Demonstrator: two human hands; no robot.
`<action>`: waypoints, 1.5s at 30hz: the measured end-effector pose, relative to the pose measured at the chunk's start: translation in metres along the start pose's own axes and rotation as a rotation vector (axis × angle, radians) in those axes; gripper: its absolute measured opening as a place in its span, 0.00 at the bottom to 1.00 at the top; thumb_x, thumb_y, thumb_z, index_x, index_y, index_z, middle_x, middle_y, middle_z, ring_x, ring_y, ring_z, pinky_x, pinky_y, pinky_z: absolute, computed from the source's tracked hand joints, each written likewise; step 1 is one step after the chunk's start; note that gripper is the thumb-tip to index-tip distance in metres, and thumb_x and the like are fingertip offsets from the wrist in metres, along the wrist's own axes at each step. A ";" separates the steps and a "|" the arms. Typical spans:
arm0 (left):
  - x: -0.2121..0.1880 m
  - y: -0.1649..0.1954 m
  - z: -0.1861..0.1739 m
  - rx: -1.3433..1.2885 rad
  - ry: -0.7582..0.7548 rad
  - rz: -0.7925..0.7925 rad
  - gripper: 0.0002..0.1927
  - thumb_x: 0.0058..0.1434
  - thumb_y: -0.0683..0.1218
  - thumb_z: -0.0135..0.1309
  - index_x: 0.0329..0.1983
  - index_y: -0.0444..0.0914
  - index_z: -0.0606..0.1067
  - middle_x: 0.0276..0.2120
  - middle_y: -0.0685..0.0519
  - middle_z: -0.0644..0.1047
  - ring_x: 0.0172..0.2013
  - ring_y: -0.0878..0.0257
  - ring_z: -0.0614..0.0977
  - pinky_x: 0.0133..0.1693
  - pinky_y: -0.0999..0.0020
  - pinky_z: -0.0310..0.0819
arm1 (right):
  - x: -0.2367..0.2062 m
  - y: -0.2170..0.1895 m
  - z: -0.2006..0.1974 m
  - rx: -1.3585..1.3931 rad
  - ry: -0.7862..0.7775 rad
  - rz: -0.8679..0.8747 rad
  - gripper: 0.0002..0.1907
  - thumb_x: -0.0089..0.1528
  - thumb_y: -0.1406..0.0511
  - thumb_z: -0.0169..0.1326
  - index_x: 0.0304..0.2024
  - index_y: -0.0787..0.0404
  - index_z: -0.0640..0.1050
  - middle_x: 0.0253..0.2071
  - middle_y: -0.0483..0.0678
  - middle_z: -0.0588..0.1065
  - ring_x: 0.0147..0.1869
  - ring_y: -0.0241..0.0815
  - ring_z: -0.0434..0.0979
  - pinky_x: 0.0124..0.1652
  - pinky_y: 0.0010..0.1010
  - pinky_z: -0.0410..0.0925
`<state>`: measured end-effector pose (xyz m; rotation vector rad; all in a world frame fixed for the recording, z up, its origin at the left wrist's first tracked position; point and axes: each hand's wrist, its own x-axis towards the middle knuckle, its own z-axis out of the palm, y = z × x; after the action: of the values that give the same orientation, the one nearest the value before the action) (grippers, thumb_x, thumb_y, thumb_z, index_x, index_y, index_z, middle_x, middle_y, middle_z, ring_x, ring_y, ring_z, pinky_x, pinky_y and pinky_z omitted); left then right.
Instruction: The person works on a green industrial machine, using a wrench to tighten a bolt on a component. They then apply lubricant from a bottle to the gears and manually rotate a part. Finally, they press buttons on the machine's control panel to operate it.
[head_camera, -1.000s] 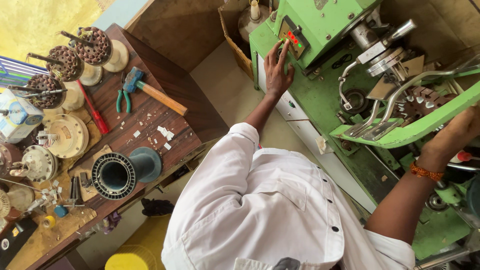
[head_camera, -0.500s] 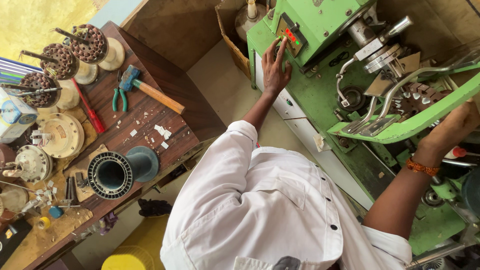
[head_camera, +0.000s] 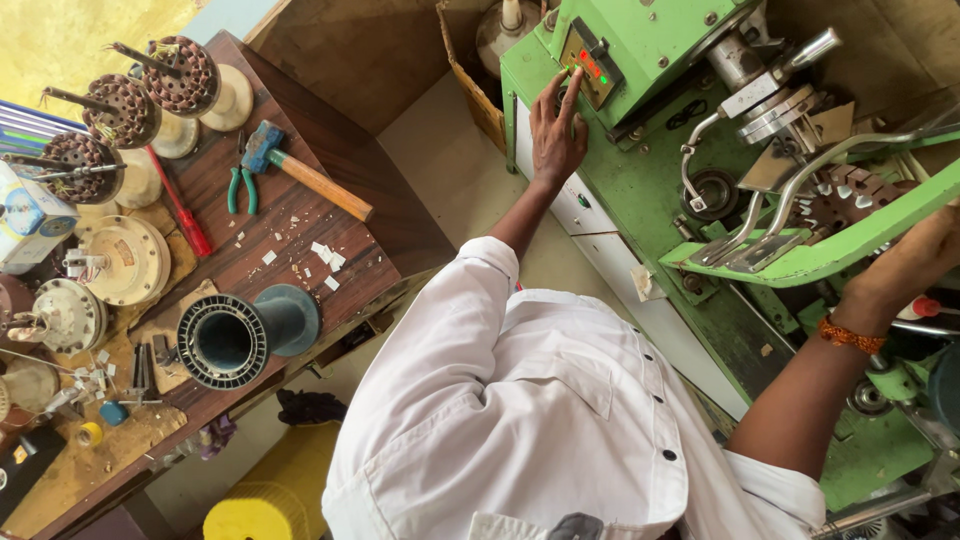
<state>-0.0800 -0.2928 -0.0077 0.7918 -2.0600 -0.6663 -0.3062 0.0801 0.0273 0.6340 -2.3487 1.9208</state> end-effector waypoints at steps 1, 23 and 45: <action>0.000 0.000 0.000 0.002 0.001 0.002 0.44 0.57 0.36 0.51 0.77 0.53 0.56 0.69 0.48 0.62 0.67 0.47 0.66 0.71 0.52 0.60 | 0.000 0.000 0.000 0.002 0.001 -0.003 0.23 0.80 0.51 0.38 0.51 0.63 0.73 0.49 0.47 0.75 0.49 0.36 0.80 0.51 0.32 0.80; -0.006 -0.010 -0.001 -0.041 -0.059 0.041 0.43 0.56 0.42 0.56 0.76 0.55 0.60 0.71 0.47 0.61 0.64 0.52 0.69 0.70 0.52 0.61 | 0.005 0.006 -0.005 0.127 -0.046 -0.076 0.15 0.81 0.61 0.39 0.47 0.64 0.72 0.41 0.46 0.72 0.41 0.35 0.74 0.44 0.29 0.76; -0.005 -0.005 -0.006 -0.009 -0.069 0.055 0.44 0.55 0.34 0.50 0.76 0.55 0.61 0.70 0.48 0.61 0.67 0.46 0.66 0.71 0.52 0.62 | 0.000 0.008 -0.004 -0.002 -0.005 -0.067 0.21 0.82 0.53 0.39 0.49 0.63 0.72 0.43 0.45 0.72 0.44 0.34 0.78 0.48 0.30 0.80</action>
<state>-0.0707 -0.2937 -0.0106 0.7139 -2.1316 -0.6799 -0.3100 0.0847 0.0211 0.7089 -2.3006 1.8911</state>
